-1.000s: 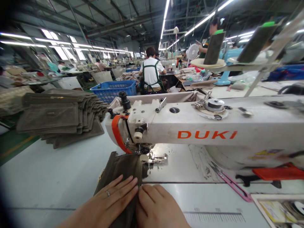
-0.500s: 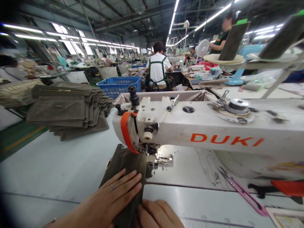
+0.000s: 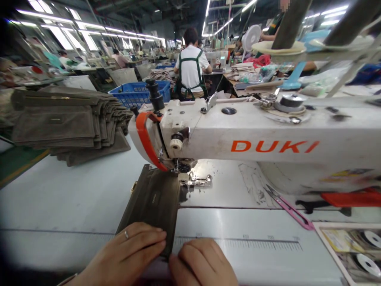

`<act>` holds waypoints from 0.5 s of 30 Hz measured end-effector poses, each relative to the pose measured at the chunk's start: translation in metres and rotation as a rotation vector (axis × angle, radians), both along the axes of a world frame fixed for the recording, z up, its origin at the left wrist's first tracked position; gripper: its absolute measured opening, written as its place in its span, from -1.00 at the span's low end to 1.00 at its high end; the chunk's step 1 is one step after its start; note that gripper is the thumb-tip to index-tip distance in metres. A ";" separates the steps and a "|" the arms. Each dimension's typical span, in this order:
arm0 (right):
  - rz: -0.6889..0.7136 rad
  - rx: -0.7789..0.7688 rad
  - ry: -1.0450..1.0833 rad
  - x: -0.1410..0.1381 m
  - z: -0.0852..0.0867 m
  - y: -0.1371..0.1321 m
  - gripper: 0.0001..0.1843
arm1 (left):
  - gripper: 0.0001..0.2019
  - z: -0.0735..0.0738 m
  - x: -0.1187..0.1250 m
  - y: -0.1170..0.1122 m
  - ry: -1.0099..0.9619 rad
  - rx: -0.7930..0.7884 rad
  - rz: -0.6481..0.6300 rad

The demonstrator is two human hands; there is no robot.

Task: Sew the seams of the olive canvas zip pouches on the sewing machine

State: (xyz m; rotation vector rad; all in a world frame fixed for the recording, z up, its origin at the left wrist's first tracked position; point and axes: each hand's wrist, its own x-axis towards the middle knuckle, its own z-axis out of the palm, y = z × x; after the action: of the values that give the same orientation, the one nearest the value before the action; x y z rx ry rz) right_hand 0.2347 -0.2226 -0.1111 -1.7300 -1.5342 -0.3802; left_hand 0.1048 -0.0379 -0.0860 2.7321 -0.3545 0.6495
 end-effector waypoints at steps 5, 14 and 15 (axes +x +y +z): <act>-0.045 0.120 -0.019 -0.005 -0.018 0.003 -0.79 | -0.72 0.002 0.000 -0.007 -0.008 -0.093 0.126; -0.017 0.076 -0.041 -0.003 -0.019 0.005 -0.74 | -0.76 -0.003 0.007 -0.005 0.023 -0.152 0.051; -0.002 0.060 -0.045 -0.002 -0.015 0.003 -0.75 | -0.75 -0.003 0.007 -0.005 0.037 -0.159 0.050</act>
State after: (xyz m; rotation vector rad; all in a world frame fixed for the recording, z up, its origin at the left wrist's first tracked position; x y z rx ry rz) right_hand 0.2332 -0.2193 -0.1265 -1.6871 -1.5374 -0.4653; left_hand 0.1120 -0.0430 -0.0890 2.6046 -0.2163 0.6118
